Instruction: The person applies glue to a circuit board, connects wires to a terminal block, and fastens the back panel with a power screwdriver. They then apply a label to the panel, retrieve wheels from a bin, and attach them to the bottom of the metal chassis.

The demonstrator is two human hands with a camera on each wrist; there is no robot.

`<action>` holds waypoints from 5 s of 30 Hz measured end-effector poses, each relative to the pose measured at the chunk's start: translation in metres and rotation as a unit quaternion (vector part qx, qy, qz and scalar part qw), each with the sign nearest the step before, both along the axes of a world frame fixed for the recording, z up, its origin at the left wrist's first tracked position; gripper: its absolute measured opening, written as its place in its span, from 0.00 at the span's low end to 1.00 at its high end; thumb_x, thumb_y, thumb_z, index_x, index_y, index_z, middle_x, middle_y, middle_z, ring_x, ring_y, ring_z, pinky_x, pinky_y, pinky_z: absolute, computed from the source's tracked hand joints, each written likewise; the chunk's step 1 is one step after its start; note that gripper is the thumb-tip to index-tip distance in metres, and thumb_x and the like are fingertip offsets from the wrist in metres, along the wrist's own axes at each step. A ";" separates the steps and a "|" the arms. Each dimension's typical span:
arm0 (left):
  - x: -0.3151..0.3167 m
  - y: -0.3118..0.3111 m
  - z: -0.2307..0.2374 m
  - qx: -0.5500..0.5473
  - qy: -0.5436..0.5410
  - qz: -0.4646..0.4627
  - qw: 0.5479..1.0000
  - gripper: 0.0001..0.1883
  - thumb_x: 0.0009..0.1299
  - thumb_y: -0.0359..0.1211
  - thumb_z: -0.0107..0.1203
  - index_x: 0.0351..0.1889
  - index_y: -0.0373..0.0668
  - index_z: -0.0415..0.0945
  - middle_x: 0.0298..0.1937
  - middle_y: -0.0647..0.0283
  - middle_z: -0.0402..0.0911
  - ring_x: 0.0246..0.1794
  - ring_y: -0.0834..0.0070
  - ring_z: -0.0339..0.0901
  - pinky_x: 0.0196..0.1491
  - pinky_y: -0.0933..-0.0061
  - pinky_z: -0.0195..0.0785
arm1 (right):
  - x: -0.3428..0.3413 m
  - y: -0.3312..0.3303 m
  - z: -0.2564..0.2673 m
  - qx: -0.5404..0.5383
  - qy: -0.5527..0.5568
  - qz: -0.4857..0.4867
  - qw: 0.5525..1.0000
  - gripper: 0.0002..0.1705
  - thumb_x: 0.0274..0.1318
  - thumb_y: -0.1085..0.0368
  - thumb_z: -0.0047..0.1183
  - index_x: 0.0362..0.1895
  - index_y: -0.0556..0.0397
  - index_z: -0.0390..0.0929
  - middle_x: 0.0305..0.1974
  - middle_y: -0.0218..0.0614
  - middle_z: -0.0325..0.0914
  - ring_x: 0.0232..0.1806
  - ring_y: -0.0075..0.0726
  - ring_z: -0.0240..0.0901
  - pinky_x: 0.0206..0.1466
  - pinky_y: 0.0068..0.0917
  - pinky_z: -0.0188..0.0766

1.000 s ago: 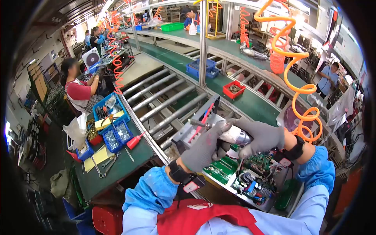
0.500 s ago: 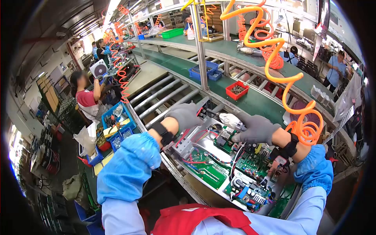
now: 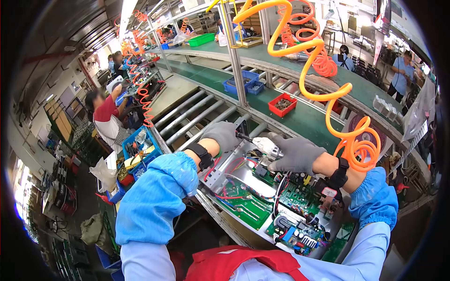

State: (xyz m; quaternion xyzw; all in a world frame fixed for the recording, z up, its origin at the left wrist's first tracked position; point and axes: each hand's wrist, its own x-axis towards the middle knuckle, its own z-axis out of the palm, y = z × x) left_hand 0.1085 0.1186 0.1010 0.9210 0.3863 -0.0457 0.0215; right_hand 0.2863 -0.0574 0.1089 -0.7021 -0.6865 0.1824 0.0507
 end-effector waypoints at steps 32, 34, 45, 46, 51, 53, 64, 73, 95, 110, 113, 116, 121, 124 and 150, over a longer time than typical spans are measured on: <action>-0.013 -0.001 -0.008 -0.058 -0.021 0.044 0.997 0.27 0.64 0.46 0.62 0.48 0.31 0.72 0.41 0.44 0.83 0.46 0.51 0.83 0.50 0.57 0.74 | -0.006 0.001 -0.006 0.016 -0.030 0.028 0.999 0.56 0.48 0.42 0.62 0.75 0.55 0.51 0.43 0.57 0.81 0.47 0.61 0.79 0.49 0.47 0.74; -0.012 -0.002 -0.006 -0.059 -0.015 0.045 0.997 0.27 0.64 0.46 0.62 0.48 0.31 0.72 0.41 0.44 0.83 0.46 0.51 0.83 0.49 0.57 0.74 | -0.006 0.001 -0.007 0.015 -0.031 0.037 0.999 0.57 0.50 0.39 0.60 0.76 0.55 0.49 0.41 0.60 0.80 0.46 0.63 0.79 0.49 0.48 0.74; -0.015 -0.001 -0.007 -0.064 -0.027 0.021 0.997 0.27 0.62 0.45 0.64 0.48 0.31 0.71 0.39 0.44 0.83 0.44 0.49 0.83 0.48 0.57 0.74 | -0.012 0.003 -0.014 0.028 -0.063 0.043 0.997 0.58 0.50 0.39 0.60 0.77 0.54 0.48 0.39 0.58 0.80 0.42 0.64 0.79 0.45 0.49 0.75; -0.017 0.000 -0.007 -0.066 -0.030 0.017 0.997 0.27 0.62 0.45 0.64 0.48 0.32 0.71 0.40 0.43 0.83 0.44 0.49 0.82 0.48 0.57 0.74 | -0.012 0.002 -0.012 0.028 -0.062 0.042 0.997 0.58 0.50 0.39 0.61 0.76 0.54 0.48 0.38 0.58 0.80 0.42 0.64 0.79 0.45 0.49 0.75; -0.029 -0.003 -0.004 -0.121 -0.026 0.017 0.992 0.23 0.63 0.32 0.54 0.53 0.28 0.65 0.43 0.36 0.81 0.49 0.44 0.80 0.53 0.53 0.72 | -0.011 -0.006 -0.008 0.031 -0.064 0.048 0.996 0.55 0.48 0.42 0.61 0.75 0.53 0.52 0.40 0.56 0.80 0.42 0.62 0.79 0.45 0.49 0.75; -0.028 0.002 -0.011 -0.103 -0.033 0.000 0.994 0.23 0.63 0.30 0.53 0.54 0.27 0.65 0.43 0.36 0.81 0.49 0.44 0.80 0.53 0.53 0.72 | -0.017 -0.006 -0.002 0.019 -0.057 0.041 0.997 0.52 0.47 0.45 0.62 0.73 0.50 0.55 0.43 0.53 0.80 0.45 0.59 0.80 0.45 0.48 0.75; -0.027 0.003 -0.017 -0.070 -0.028 -0.002 0.997 0.23 0.63 0.27 0.51 0.55 0.24 0.64 0.40 0.38 0.82 0.44 0.46 0.82 0.47 0.54 0.74 | -0.019 0.000 -0.012 0.034 -0.083 0.049 0.995 0.51 0.48 0.45 0.62 0.73 0.48 0.55 0.42 0.52 0.79 0.42 0.59 0.81 0.42 0.50 0.76; -0.031 0.000 -0.016 -0.096 -0.064 0.014 0.993 0.20 0.62 0.32 0.54 0.49 0.31 0.63 0.44 0.35 0.80 0.48 0.40 0.79 0.53 0.50 0.70 | -0.025 0.001 -0.003 -0.002 -0.065 0.045 0.997 0.49 0.45 0.52 0.60 0.72 0.52 0.56 0.40 0.54 0.82 0.41 0.58 0.82 0.40 0.48 0.78; -0.140 -0.016 -0.055 -0.203 -0.363 -0.063 0.908 0.46 0.59 0.59 0.65 0.67 0.38 0.66 0.57 0.45 0.75 0.57 0.50 0.75 0.58 0.55 0.69 | 0.306 0.048 0.037 0.029 -0.317 -0.416 0.852 0.29 0.46 0.53 0.57 0.51 0.57 0.79 0.49 0.57 0.80 0.53 0.59 0.77 0.57 0.44 0.72; -0.205 0.027 -0.146 -0.240 -0.596 0.154 0.751 0.21 0.75 0.46 0.53 0.52 0.37 0.77 0.41 0.55 0.83 0.44 0.67 0.80 0.49 0.66 0.72 | 0.227 0.163 -0.100 0.179 -0.182 -0.094 0.962 0.19 0.54 0.68 0.52 0.51 0.57 0.77 0.44 0.50 0.79 0.50 0.52 0.75 0.56 0.40 0.70; -0.280 0.099 -0.235 0.001 -0.359 0.327 0.874 0.20 0.68 0.44 0.58 0.48 0.39 0.80 0.42 0.52 0.83 0.43 0.57 0.81 0.48 0.57 0.74 | 0.160 0.141 -0.099 0.094 -0.041 -0.031 0.994 0.17 0.53 0.67 0.53 0.48 0.61 0.75 0.39 0.53 0.77 0.42 0.53 0.77 0.48 0.43 0.72; -0.341 0.150 -0.311 -0.007 -0.114 0.450 0.886 0.25 0.63 0.45 0.59 0.57 0.47 0.76 0.55 0.55 0.78 0.55 0.52 0.76 0.56 0.54 0.71 | 0.056 0.118 -0.066 0.067 -0.091 0.043 0.993 0.19 0.54 0.63 0.53 0.49 0.60 0.76 0.36 0.54 0.77 0.41 0.56 0.77 0.46 0.41 0.73; -0.336 0.151 -0.288 -0.096 -0.004 0.411 0.907 0.28 0.62 0.47 0.62 0.60 0.49 0.75 0.62 0.56 0.71 0.61 0.52 0.72 0.59 0.56 0.69 | -0.035 0.078 -0.022 0.143 -0.051 0.022 0.988 0.18 0.54 0.67 0.52 0.49 0.60 0.76 0.36 0.49 0.78 0.38 0.52 0.78 0.42 0.39 0.72; -0.340 0.151 -0.302 -0.098 -0.017 0.392 0.914 0.25 0.59 0.47 0.64 0.52 0.47 0.80 0.56 0.52 0.78 0.53 0.54 0.79 0.55 0.57 0.74 | -0.058 0.060 -0.009 0.128 -0.047 -0.004 0.991 0.16 0.55 0.69 0.51 0.47 0.61 0.76 0.36 0.49 0.77 0.38 0.48 0.79 0.42 0.37 0.72; -0.114 -0.128 -0.045 -0.699 -0.469 0.027 0.540 0.26 0.79 0.51 0.41 0.55 0.37 0.72 0.40 0.60 0.81 0.31 0.76 0.81 0.28 0.80 0.73 | -0.108 -0.020 0.016 -0.161 0.382 -0.200 0.888 0.28 0.66 0.41 0.46 0.39 0.56 0.78 0.25 0.32 0.75 0.25 0.24 0.74 0.24 0.24 0.71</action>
